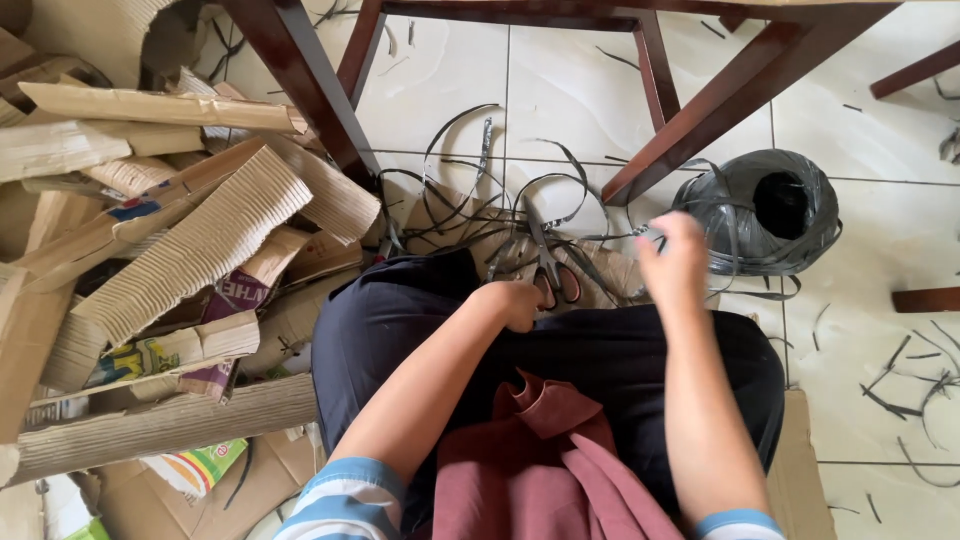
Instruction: The person cuts a black cable into small pieces using scissors. They then pick up a piece of the cut cable and wrap it around a white cylindrical object, securing it in place.
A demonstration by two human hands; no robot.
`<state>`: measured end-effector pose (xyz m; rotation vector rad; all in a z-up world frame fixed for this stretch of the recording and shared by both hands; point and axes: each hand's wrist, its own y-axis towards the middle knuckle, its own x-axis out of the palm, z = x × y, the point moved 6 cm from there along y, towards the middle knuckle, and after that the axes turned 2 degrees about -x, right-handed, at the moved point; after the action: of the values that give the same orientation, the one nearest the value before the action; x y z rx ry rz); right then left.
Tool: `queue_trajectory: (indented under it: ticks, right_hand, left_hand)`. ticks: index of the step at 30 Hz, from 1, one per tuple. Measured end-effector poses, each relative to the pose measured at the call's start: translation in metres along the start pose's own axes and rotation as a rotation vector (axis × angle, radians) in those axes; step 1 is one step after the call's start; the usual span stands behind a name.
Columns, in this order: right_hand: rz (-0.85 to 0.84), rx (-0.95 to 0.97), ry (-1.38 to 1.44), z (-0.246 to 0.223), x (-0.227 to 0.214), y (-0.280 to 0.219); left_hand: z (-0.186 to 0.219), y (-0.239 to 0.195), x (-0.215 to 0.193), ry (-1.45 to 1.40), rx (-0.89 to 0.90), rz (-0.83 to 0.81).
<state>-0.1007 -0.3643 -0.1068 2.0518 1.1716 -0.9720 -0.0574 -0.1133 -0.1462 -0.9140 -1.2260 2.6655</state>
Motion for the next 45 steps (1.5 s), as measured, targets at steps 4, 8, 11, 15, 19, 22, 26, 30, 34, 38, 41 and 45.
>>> queue_trajectory:
  ticks: [4,8,11,15,19,22,26,30,34,38,41,45]
  right_hand:
    - [0.156,0.049,-0.257,0.014,-0.078,0.035]
    - [-0.126,0.286,-0.52,0.138,-0.046,0.053]
    - [0.044,0.206,-0.524,0.136,-0.06,0.05]
    - [0.107,0.436,-0.406,0.156,-0.08,0.046]
    - [0.204,0.644,-0.472,0.216,-0.119,0.017]
    - [0.305,0.847,-0.493,0.248,-0.152,-0.023]
    - [0.12,1.065,-0.554,0.207,-0.162,-0.053]
    - [-0.148,0.766,-0.662,0.165,-0.107,-0.018]
    - [-0.445,0.255,-0.347,0.096,0.015,0.011]
    - [-0.758,0.114,-0.607,0.134,0.167,0.007]
    - [-0.727,0.122,-0.347,0.075,0.137,0.003]
    - [-0.658,0.032,0.045,-0.04,0.032,0.007]
  left_hand:
    - [0.006,0.002,-0.009,-0.037,-0.029,0.003]
    - [0.007,0.023,-0.025,-0.128,0.012,0.254]
    - [0.003,0.034,-0.036,-0.086,0.03,0.498]
    - [-0.002,0.044,-0.034,-0.019,-0.053,0.455]
    - [-0.018,0.048,-0.013,-0.036,-0.256,0.157]
    - [-0.014,0.046,-0.011,-0.016,-0.296,0.082]
    - [-0.008,0.063,-0.003,0.009,-0.265,0.077]
    - [-0.006,0.087,0.019,0.049,-0.171,-0.024]
    - [-0.027,0.117,0.033,0.066,-0.107,0.313]
    - [-0.012,0.096,0.003,0.061,-0.085,0.395]
    - [0.01,0.069,-0.023,0.055,-0.036,0.519]
    - [0.014,0.064,-0.032,0.011,0.002,0.616]
